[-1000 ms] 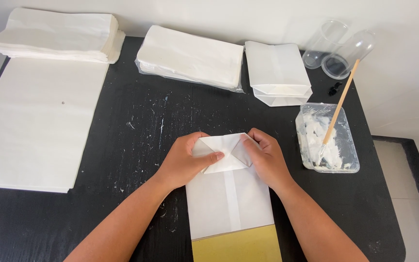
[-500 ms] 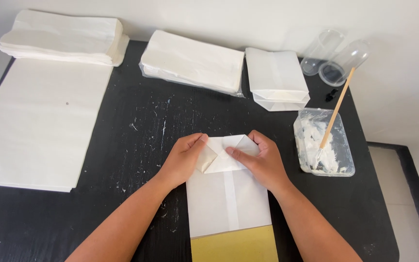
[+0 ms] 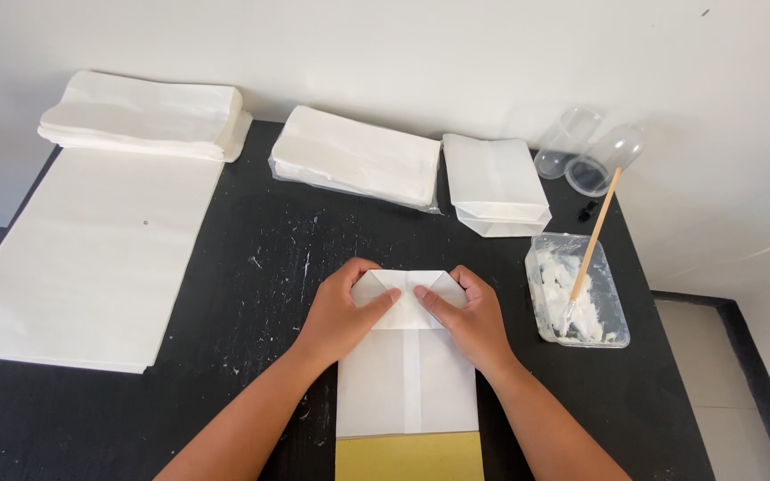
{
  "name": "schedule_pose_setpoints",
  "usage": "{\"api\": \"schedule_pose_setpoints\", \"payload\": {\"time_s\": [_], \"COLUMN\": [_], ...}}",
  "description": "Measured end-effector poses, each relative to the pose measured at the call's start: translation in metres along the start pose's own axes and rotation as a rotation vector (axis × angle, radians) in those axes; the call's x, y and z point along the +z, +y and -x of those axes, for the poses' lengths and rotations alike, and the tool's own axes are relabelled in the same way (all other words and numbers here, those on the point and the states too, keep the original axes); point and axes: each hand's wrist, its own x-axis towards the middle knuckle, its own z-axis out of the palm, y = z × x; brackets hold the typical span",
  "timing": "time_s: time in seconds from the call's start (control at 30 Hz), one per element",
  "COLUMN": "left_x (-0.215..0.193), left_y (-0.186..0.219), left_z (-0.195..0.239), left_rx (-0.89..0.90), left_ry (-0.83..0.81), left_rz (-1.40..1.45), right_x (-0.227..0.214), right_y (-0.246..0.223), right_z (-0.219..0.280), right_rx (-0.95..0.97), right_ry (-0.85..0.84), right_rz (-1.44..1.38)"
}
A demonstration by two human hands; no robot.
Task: The person folds a white sheet of paper into a triangular shape and then applies white paste to the edges using a brush. The person presses the glued edges to secure the folds.
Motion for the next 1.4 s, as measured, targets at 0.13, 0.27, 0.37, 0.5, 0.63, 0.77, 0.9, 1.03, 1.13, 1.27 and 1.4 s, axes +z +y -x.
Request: {"api": "schedule_pose_setpoints", "payload": {"time_s": [0.13,0.27,0.37,0.5,0.63,0.77,0.9,1.03,1.13,1.27,1.4], "left_x": [-0.003,0.005,0.011,0.007,0.002,-0.001,0.003,0.008,0.006,0.006,0.003], "left_y": [0.013,-0.025,-0.035,-0.035,-0.032,-0.024,-0.029,-0.024,-0.027,-0.052,-0.051], "left_z": [0.012,0.001,-0.002,-0.007,-0.010,-0.017,-0.032,-0.023,-0.009,-0.018,-0.020], "left_rx": [0.222,0.521,0.551,0.413,0.337,0.224,0.162,0.302,0.206,0.324,0.290], "left_ry": [0.036,-0.015,-0.097,-0.227,-0.155,-0.109,-0.130,-0.051,0.010,0.005,-0.038], "left_rz": [-0.279,-0.657,-0.723,-0.687,-0.649,-0.635,-0.770,-0.960,-1.016,-0.892,-0.815], "right_x": [-0.003,-0.004,-0.007,-0.005,-0.027,-0.090,-0.166,-0.209,-0.202,-0.182,-0.166], "right_y": [0.008,-0.008,-0.015,-0.022,-0.022,-0.023,0.012,0.054,0.067,0.039,0.035], "right_z": [-0.007,0.001,0.006,0.012,0.014,-0.008,-0.023,-0.047,-0.057,-0.060,-0.056], "right_rx": [-0.003,-0.065,-0.071,-0.081,-0.571,-0.812,-0.607,-0.374,-0.243,0.005,-0.003], "right_ry": [0.020,0.032,0.047,-0.033,0.085,0.436,0.736,0.792,0.749,0.605,0.573], "right_rz": [0.002,0.061,0.157,0.461,0.613,0.420,0.376,0.317,0.166,0.057,0.107]}}
